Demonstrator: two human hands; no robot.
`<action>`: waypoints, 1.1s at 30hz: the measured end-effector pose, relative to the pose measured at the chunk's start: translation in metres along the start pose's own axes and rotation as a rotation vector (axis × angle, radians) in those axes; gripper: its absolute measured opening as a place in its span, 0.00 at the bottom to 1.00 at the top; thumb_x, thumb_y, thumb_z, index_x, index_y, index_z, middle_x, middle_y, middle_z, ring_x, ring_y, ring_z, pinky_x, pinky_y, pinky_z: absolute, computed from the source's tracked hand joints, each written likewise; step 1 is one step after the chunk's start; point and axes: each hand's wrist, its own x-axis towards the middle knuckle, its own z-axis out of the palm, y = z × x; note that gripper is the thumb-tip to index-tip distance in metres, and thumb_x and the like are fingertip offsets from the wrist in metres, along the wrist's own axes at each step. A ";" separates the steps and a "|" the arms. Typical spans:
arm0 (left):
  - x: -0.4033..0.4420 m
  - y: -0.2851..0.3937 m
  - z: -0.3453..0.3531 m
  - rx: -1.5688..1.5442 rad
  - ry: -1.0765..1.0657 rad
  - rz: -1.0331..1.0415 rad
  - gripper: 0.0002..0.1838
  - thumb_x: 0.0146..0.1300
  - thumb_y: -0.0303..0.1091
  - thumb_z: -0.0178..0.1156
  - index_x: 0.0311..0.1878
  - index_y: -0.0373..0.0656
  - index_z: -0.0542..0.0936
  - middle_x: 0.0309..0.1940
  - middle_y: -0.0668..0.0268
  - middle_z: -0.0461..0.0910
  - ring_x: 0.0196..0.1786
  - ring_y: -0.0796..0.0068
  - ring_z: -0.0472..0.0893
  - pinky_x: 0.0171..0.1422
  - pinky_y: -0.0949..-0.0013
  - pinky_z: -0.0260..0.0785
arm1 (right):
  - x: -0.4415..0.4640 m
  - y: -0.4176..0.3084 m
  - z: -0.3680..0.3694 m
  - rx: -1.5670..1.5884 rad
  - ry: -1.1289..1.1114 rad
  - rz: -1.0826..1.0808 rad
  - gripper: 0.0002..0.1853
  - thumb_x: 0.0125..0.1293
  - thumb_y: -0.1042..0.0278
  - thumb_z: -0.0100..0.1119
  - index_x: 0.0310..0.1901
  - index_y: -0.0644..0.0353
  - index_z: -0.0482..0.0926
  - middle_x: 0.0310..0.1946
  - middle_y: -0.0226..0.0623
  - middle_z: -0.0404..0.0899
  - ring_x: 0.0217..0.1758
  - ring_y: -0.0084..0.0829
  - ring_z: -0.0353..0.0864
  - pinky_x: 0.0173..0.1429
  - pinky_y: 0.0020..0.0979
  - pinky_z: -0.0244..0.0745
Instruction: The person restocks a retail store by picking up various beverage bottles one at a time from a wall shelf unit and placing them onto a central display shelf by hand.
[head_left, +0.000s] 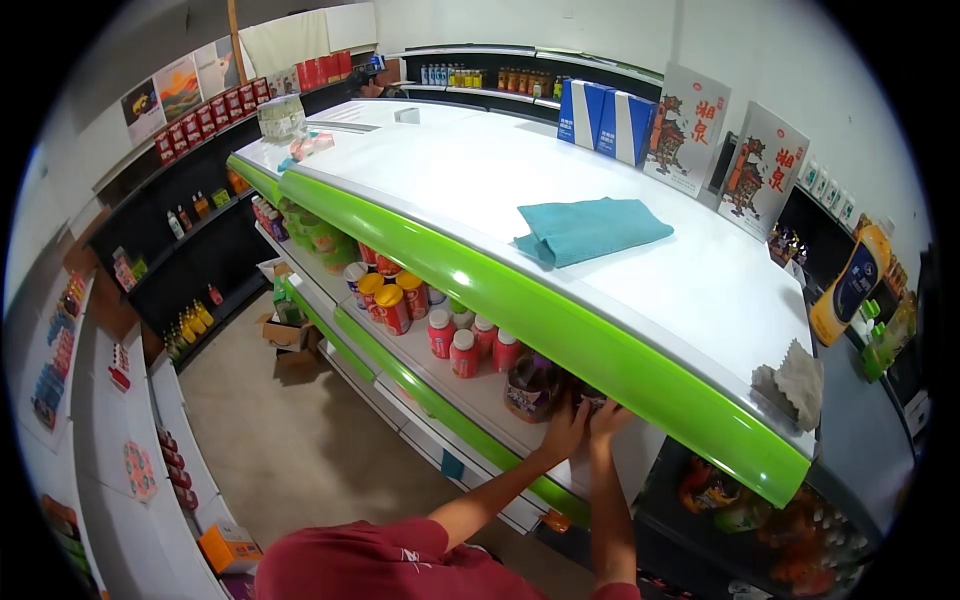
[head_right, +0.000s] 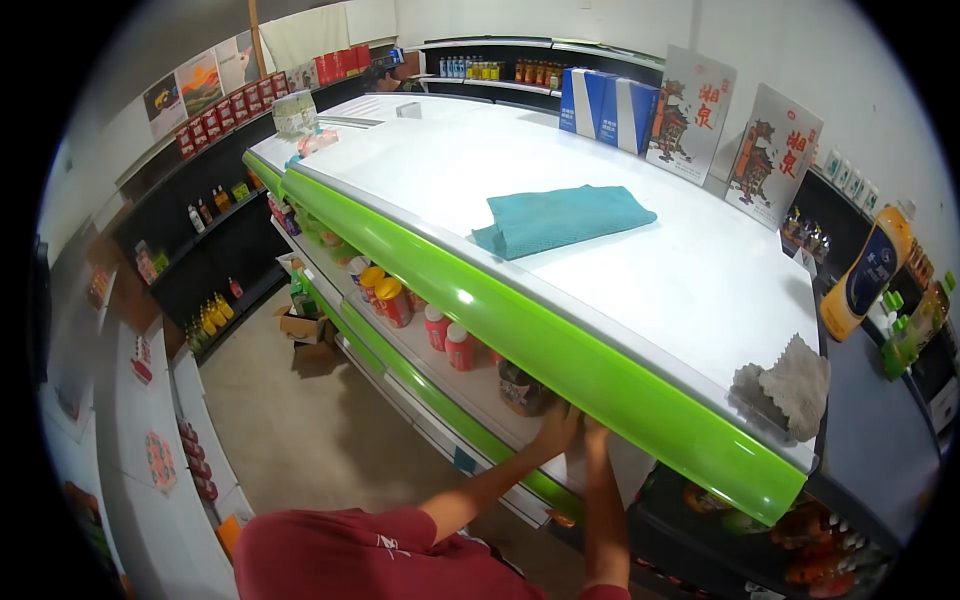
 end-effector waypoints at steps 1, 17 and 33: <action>0.000 -0.002 -0.002 -0.032 -0.036 -0.031 0.36 0.77 0.46 0.47 0.75 0.24 0.54 0.72 0.32 0.58 0.77 0.37 0.57 0.81 0.56 0.48 | 0.000 0.000 0.001 -0.003 -0.006 0.003 0.27 0.75 0.53 0.51 0.61 0.74 0.72 0.50 0.54 0.80 0.54 0.47 0.79 0.61 0.42 0.71; -0.011 0.037 -0.030 0.009 -0.142 -0.066 0.24 0.75 0.43 0.50 0.52 0.24 0.74 0.45 0.29 0.77 0.51 0.30 0.77 0.55 0.40 0.68 | -0.027 -0.025 -0.012 -0.068 -0.209 0.045 0.27 0.74 0.57 0.54 0.63 0.73 0.69 0.53 0.54 0.78 0.57 0.47 0.77 0.64 0.42 0.68; -0.026 0.011 -0.008 0.000 -0.169 0.099 0.19 0.70 0.31 0.52 0.59 0.30 0.74 0.54 0.39 0.77 0.62 0.41 0.74 0.69 0.50 0.64 | -0.050 -0.037 -0.033 -0.088 -0.283 0.098 0.27 0.73 0.61 0.56 0.65 0.72 0.67 0.57 0.54 0.75 0.60 0.46 0.74 0.66 0.42 0.65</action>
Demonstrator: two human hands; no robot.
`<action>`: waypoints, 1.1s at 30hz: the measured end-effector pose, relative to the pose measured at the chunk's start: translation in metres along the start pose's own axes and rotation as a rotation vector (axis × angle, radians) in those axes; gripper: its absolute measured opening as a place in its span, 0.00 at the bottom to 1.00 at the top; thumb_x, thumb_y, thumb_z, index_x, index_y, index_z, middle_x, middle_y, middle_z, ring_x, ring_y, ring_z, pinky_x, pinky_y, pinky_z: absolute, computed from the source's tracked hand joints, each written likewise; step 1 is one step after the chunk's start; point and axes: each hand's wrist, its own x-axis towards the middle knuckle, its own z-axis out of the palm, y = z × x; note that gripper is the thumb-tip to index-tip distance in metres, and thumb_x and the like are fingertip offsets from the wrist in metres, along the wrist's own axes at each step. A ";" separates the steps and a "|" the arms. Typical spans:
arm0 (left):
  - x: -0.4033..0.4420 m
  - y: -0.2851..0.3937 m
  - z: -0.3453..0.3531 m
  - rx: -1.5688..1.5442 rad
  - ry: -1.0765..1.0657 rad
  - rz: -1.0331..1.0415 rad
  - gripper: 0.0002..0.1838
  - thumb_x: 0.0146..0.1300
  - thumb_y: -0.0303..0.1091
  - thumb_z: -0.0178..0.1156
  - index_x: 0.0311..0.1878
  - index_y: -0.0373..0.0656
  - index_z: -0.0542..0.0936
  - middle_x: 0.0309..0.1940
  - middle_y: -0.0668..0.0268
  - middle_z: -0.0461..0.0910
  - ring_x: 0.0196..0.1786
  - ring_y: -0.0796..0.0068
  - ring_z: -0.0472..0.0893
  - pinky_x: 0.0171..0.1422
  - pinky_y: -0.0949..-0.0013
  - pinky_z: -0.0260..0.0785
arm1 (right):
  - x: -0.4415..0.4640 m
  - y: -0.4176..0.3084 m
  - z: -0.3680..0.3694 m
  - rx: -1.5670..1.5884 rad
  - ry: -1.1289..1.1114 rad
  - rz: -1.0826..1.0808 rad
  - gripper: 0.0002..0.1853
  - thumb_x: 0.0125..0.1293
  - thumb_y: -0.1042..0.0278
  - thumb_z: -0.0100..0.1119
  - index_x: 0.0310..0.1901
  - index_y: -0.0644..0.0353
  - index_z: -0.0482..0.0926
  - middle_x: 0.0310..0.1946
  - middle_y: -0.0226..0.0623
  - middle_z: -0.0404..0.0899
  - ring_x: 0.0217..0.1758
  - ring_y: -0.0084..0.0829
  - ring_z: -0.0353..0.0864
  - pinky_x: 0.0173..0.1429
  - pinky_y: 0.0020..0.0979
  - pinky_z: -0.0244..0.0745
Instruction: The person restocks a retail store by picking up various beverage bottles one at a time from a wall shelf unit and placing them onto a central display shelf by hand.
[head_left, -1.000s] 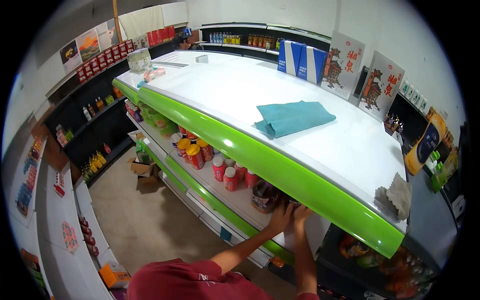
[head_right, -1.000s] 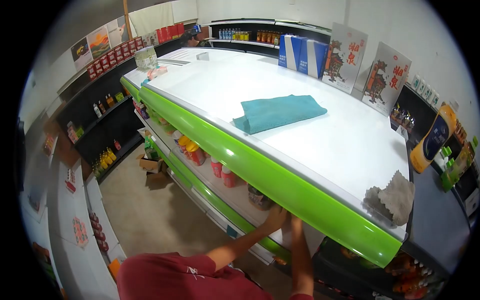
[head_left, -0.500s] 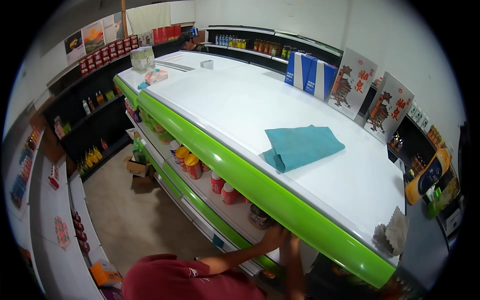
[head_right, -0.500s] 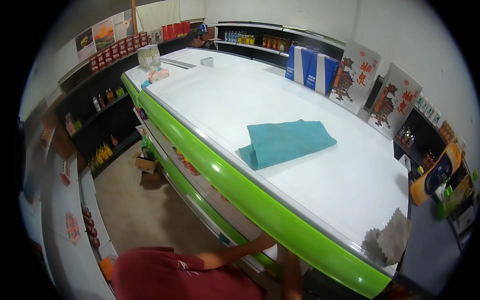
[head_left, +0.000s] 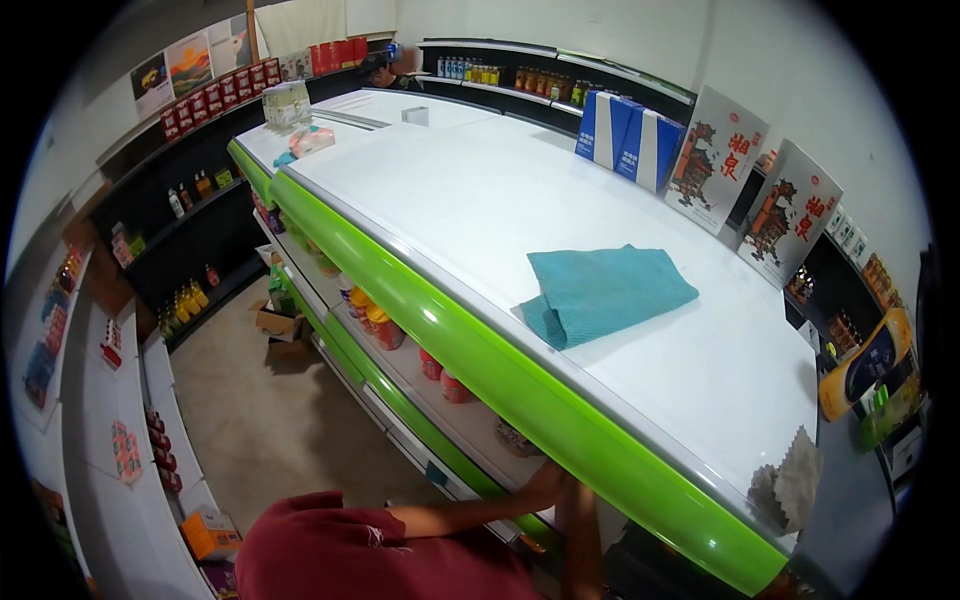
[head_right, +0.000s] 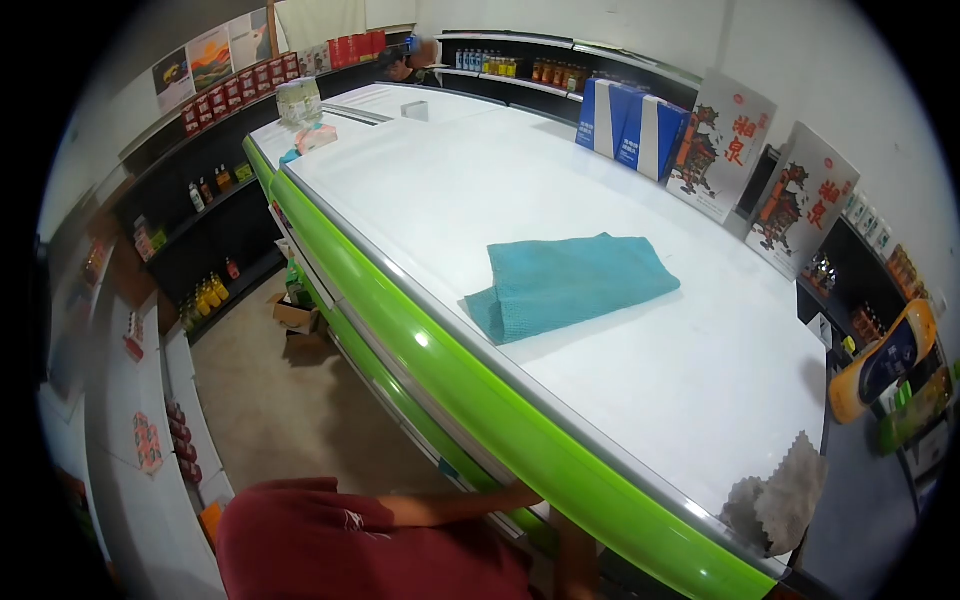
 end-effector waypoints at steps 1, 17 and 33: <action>0.001 -0.005 0.002 -0.027 0.015 0.033 0.20 0.70 0.31 0.51 0.61 0.30 0.73 0.56 0.36 0.76 0.64 0.38 0.73 0.71 0.49 0.62 | -0.001 -0.001 -0.001 -0.003 0.002 0.000 0.27 0.73 0.61 0.56 0.65 0.72 0.66 0.57 0.54 0.75 0.60 0.46 0.74 0.67 0.42 0.65; 0.010 0.063 -0.034 -0.100 -0.043 -0.174 0.23 0.63 0.27 0.56 0.62 0.31 0.73 0.53 0.39 0.80 0.61 0.41 0.77 0.65 0.54 0.69 | 0.013 0.004 0.003 0.023 0.059 -0.039 0.28 0.72 0.64 0.59 0.68 0.71 0.64 0.60 0.54 0.73 0.63 0.46 0.72 0.70 0.43 0.62; 0.006 0.003 -0.015 -0.288 -0.069 -0.182 0.38 0.59 0.32 0.61 0.69 0.25 0.59 0.69 0.38 0.65 0.74 0.43 0.63 0.79 0.54 0.52 | 0.064 0.016 0.021 0.143 0.166 -0.130 0.31 0.71 0.68 0.61 0.70 0.70 0.61 0.63 0.54 0.70 0.66 0.46 0.69 0.72 0.43 0.59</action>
